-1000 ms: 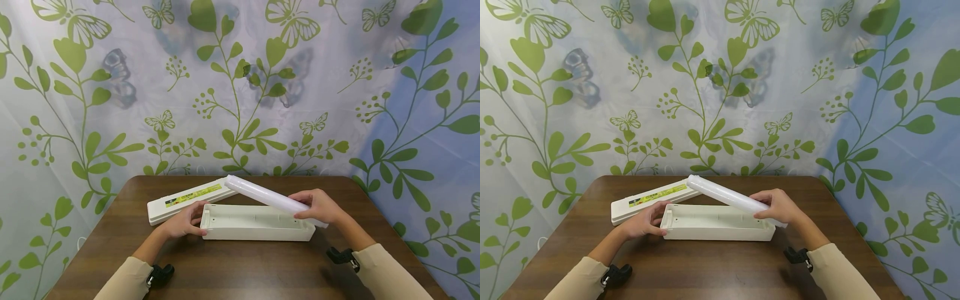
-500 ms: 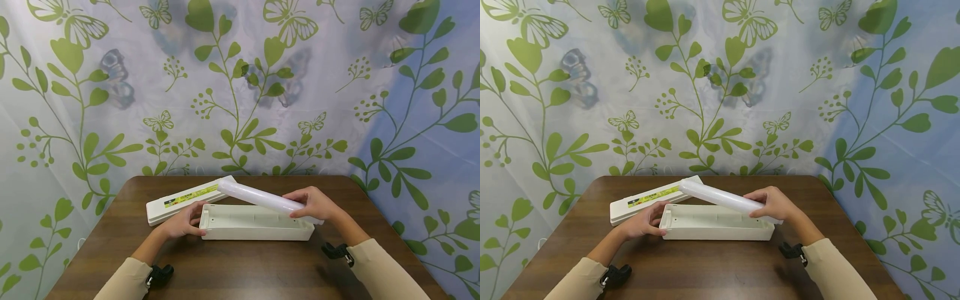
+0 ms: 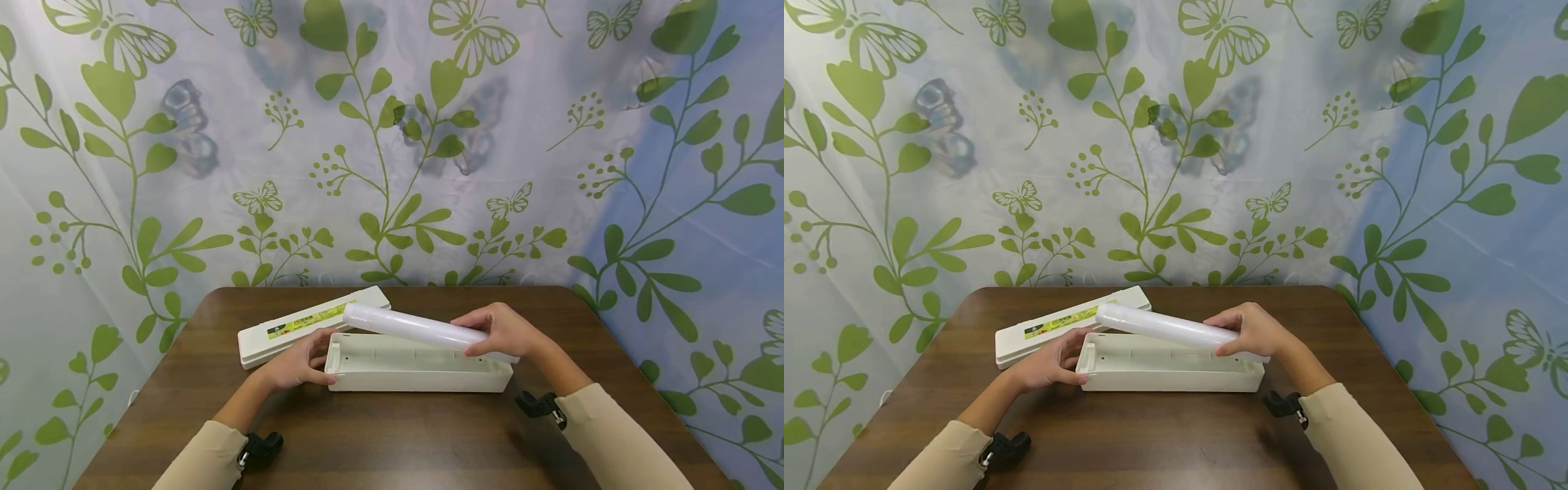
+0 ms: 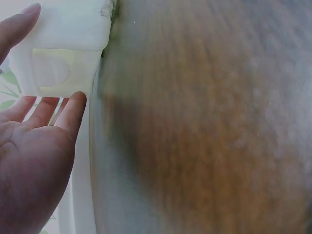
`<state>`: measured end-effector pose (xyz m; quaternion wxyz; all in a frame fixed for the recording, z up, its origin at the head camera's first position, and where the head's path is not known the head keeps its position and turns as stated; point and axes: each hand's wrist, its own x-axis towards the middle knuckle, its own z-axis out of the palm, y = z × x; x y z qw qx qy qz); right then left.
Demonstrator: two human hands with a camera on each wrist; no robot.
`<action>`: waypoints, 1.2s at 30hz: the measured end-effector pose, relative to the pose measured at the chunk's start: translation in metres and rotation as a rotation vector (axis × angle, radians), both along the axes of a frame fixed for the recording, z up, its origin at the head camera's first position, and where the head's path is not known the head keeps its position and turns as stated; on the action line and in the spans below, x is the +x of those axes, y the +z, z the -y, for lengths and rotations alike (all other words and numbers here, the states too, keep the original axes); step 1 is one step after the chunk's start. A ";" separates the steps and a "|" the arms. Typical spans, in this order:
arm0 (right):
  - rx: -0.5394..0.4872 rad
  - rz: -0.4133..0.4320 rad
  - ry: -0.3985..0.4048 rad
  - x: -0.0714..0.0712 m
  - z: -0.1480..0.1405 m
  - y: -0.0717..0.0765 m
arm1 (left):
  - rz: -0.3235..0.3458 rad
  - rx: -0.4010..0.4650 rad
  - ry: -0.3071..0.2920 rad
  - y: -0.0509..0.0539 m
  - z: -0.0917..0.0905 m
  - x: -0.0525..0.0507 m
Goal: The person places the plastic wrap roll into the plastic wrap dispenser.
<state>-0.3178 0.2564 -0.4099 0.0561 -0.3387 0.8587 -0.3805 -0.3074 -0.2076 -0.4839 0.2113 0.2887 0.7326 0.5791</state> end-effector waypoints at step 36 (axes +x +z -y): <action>0.011 0.092 0.121 -0.017 0.017 -0.008 | -0.077 -0.030 0.020 -0.003 0.005 -0.013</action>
